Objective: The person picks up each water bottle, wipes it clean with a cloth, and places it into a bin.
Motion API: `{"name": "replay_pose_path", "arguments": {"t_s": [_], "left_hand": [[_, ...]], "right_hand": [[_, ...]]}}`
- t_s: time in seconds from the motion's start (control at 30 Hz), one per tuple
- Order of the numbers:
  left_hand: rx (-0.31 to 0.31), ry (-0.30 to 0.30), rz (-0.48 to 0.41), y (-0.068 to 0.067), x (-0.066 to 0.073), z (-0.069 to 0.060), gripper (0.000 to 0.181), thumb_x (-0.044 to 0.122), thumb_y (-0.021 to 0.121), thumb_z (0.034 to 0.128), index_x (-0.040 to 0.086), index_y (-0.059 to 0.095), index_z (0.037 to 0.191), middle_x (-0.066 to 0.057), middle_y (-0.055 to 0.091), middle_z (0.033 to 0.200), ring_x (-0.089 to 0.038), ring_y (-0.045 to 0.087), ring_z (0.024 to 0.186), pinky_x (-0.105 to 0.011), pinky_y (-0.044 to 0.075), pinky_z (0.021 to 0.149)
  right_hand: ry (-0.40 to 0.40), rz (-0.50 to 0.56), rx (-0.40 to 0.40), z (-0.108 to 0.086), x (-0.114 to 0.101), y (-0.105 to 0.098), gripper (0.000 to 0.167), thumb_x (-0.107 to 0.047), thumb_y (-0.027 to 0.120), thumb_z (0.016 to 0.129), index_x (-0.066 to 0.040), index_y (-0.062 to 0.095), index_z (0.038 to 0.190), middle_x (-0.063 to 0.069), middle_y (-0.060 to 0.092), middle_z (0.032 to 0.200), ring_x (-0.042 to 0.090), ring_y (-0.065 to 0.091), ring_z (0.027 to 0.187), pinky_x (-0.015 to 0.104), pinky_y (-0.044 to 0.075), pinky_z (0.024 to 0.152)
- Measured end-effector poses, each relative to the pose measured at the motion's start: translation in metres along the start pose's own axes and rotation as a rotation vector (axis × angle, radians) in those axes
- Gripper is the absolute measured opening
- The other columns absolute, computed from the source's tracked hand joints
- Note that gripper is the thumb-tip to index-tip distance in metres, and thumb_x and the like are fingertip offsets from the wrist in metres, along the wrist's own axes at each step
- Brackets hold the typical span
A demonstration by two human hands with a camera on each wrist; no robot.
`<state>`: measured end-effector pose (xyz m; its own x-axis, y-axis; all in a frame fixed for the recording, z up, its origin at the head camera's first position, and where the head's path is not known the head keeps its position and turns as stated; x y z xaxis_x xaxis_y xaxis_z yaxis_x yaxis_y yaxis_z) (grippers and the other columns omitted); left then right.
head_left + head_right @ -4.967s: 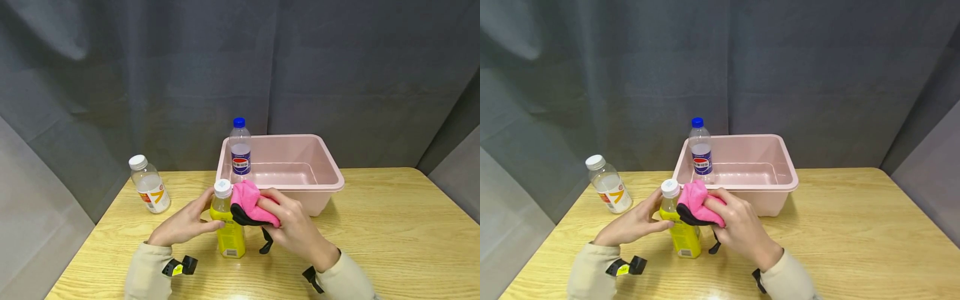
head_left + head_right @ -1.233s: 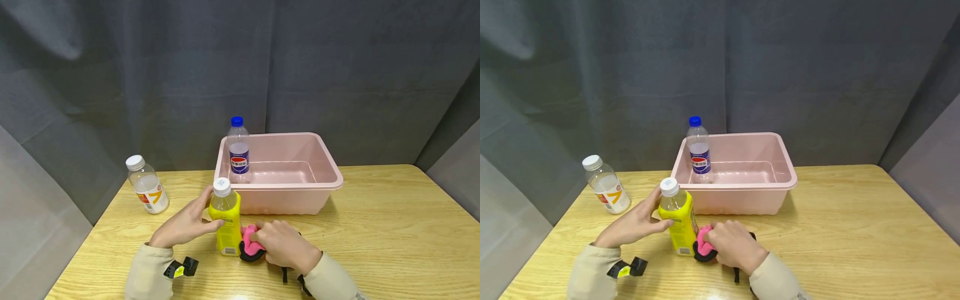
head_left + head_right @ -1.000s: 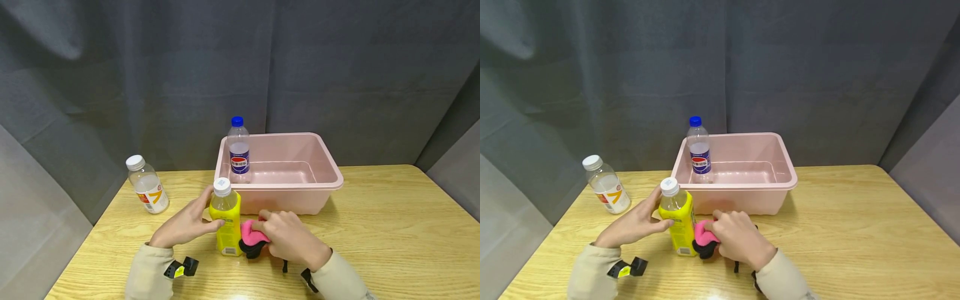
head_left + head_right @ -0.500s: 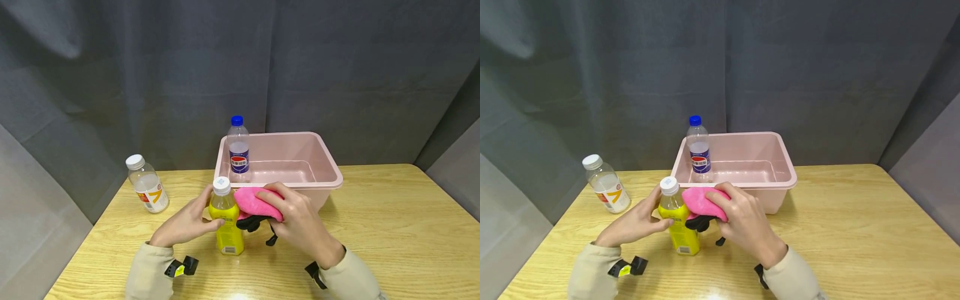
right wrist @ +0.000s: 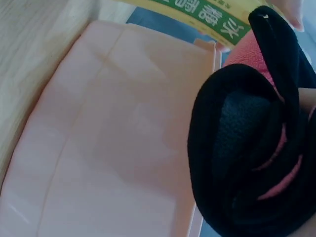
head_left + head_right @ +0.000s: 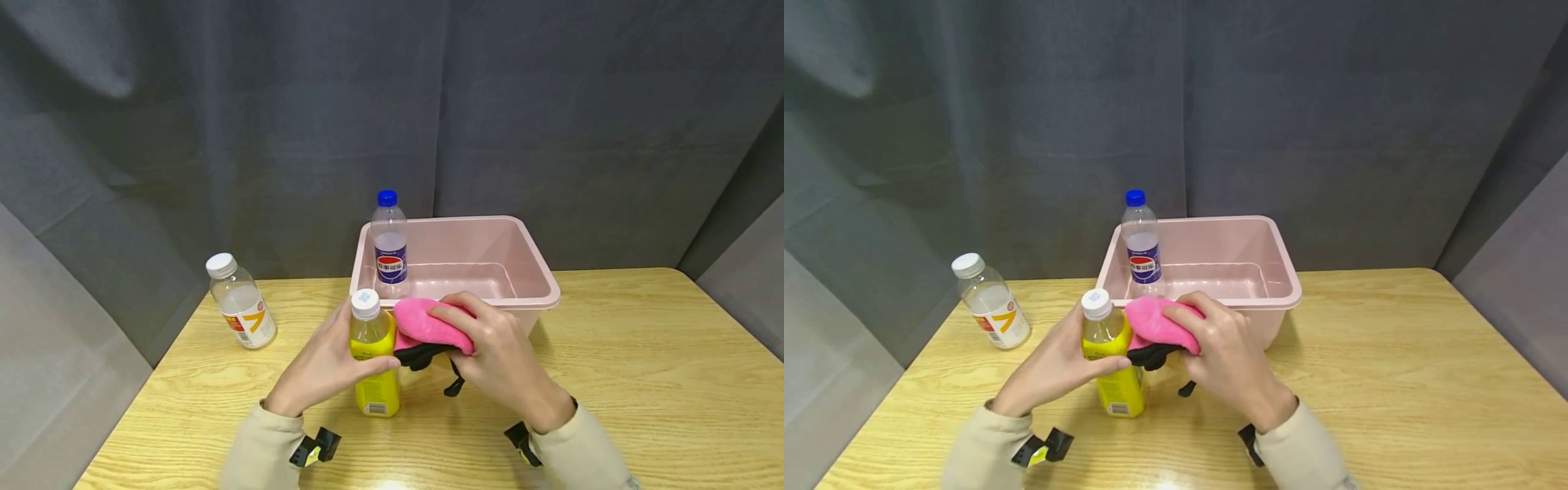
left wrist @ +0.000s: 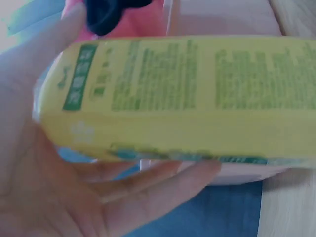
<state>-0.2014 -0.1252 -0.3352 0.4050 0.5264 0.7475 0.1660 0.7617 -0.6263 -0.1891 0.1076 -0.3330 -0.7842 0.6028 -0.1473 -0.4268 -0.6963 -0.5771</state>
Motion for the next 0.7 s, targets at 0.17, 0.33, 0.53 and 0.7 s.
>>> {"name": "replay_pose_path", "arguments": {"t_s": [0.17,0.33,0.53,0.7], "left_hand": [[0.077,0.008,0.069,0.002,0.003,0.000,0.094,0.029,0.087,0.0820,0.011,0.032,0.156,-0.011,0.054,0.137,-0.029,0.060,0.116,-0.051,0.052,0.099],[0.053,-0.004,0.096,-0.002,0.004,-0.003,0.071,0.025,0.086,0.0807,0.005,0.052,0.140,-0.008,0.048,0.122,-0.027,0.056,0.108,-0.047,0.054,0.095],[0.007,0.058,0.065,-0.009,0.001,-0.005,0.061,0.020,0.086,0.0787,0.005,0.060,0.131,-0.005,0.046,0.116,-0.024,0.056,0.104,-0.042,0.054,0.090],[-0.033,0.137,0.026,-0.012,-0.002,-0.003,0.069,0.009,0.077,0.0800,0.004,0.048,0.142,-0.008,0.055,0.127,-0.025,0.058,0.111,-0.042,0.055,0.092]], "right_hand": [[0.031,0.025,0.040,0.001,0.005,-0.006,0.048,0.014,0.084,0.062,-0.004,0.076,0.106,0.009,0.068,0.105,0.028,0.069,0.090,0.045,0.059,0.076],[0.057,0.046,0.112,0.002,0.008,-0.009,0.050,0.015,0.082,0.062,-0.003,0.076,0.108,0.010,0.069,0.106,0.027,0.069,0.093,0.031,0.057,0.083],[0.083,0.153,0.236,0.002,0.008,-0.008,0.049,0.020,0.072,0.064,0.001,0.074,0.110,0.016,0.069,0.106,0.031,0.067,0.092,0.015,0.046,0.095],[0.081,0.204,0.259,0.003,0.004,-0.005,0.042,0.017,0.070,0.070,0.004,0.071,0.110,0.019,0.067,0.109,0.033,0.065,0.098,0.019,0.045,0.100]]}}
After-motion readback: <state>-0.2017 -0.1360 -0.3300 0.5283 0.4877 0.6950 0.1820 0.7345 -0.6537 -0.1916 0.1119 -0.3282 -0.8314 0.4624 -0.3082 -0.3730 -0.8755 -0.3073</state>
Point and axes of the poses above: each hand's wrist, its own z-axis towards the middle knuckle, its own y-axis out of the palm, x = y × z, the point moved 2 cm from there along z, towards the middle knuckle
